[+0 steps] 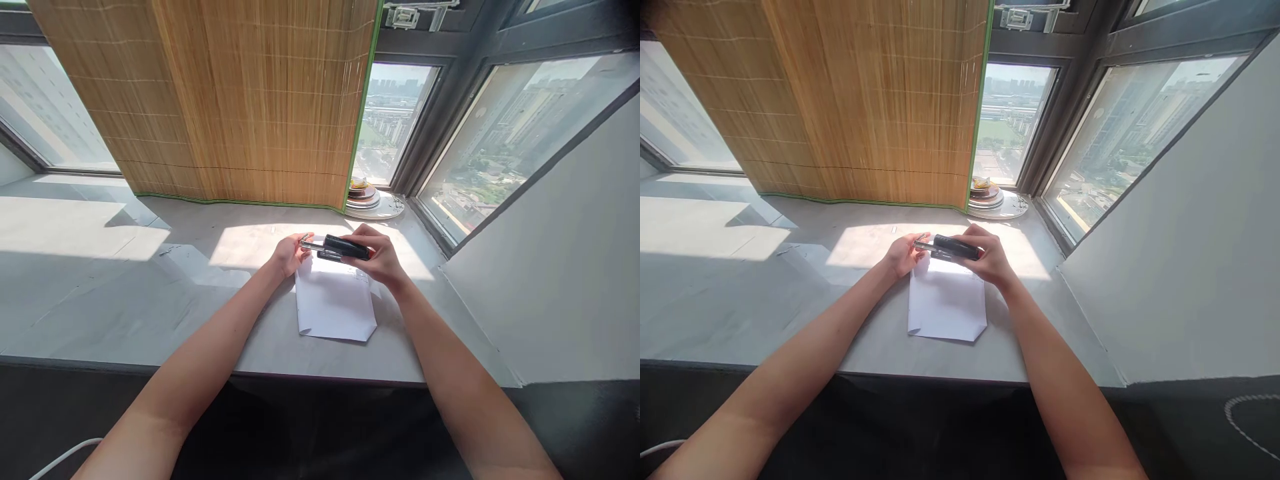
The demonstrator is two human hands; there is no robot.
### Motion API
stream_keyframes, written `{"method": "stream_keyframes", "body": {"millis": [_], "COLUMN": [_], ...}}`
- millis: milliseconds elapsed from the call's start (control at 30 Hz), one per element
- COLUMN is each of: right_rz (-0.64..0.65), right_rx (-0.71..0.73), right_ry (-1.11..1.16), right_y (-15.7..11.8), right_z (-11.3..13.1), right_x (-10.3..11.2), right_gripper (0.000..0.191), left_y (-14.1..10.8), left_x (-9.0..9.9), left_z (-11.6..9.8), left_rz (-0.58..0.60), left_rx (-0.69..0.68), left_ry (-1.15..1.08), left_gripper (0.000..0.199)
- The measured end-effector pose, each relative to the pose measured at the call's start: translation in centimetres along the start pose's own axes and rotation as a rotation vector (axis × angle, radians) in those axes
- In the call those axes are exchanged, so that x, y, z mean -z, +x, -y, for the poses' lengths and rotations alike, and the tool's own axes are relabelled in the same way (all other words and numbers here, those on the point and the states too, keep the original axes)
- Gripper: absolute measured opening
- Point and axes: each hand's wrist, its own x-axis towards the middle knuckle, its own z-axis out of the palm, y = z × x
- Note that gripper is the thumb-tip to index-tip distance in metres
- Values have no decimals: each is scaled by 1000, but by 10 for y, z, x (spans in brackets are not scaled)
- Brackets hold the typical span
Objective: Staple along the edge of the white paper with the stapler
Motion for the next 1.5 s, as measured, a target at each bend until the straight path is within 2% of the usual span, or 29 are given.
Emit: {"method": "stream_keyframes", "body": {"millis": [100,167,333,500,567,667,700,767,967,1033,1100,1133,1233,1300,1367,1433,1500], "right_rz": [316,452,562,633,487,113,35,-10,3,-17,-68,-106,-250,-340,-423,-507,-585], "right_rx": [-75,-86,-53,-35,-90,-210,-233,-244,-237,-228,-240,-269,-451,-597,-712,-786,-813], "right_ry": [206,262,281,259,272,277,286,305,298,248,148,87,-135,-271,-325,-281,-194], "right_y": [-2,-3,-1,0,0,1,1,2,3,3,3,2,-3,-9,-15,-19,-22], "right_z": [-4,-6,-7,-7,-6,-3,-2,0,2,-2,-12,-20,-48,-67,-80,-88,-92], "right_x": [4,1,-9,-8,-10,-15,-16,-19,-24,-24,-19,-15,3,16,26,32,34], "right_gripper": [37,38,39,36,32,28,27,29,18,16,15,15,16,15,15,17,20], "left_y": [1,0,-2,-3,-6,-10,-11,-14,-18,-16,-13,-11,-2,6,14,21,24], "left_x": [-1,-1,2,2,1,-3,-4,-6,-11,-9,-2,4,25,40,52,59,62], "left_z": [3,4,3,3,4,4,3,3,7,5,-1,-5,-19,-24,-25,-23,-21], "left_rz": [1,14,38,95,106,127,139,175,253,243,121,3,-454,-669,-769,-761,-710], "left_rx": [-135,-194,-306,-376,-383,-387,-387,-384,-395,-431,-515,-573,-731,-752,-656,-540,-494], "left_ry": [122,223,362,381,410,455,467,489,562,615,732,832,1207,1376,1479,1564,1630], "left_gripper": [10,15,38,36,34,32,32,32,39,40,37,36,24,16,23,23,18]}}
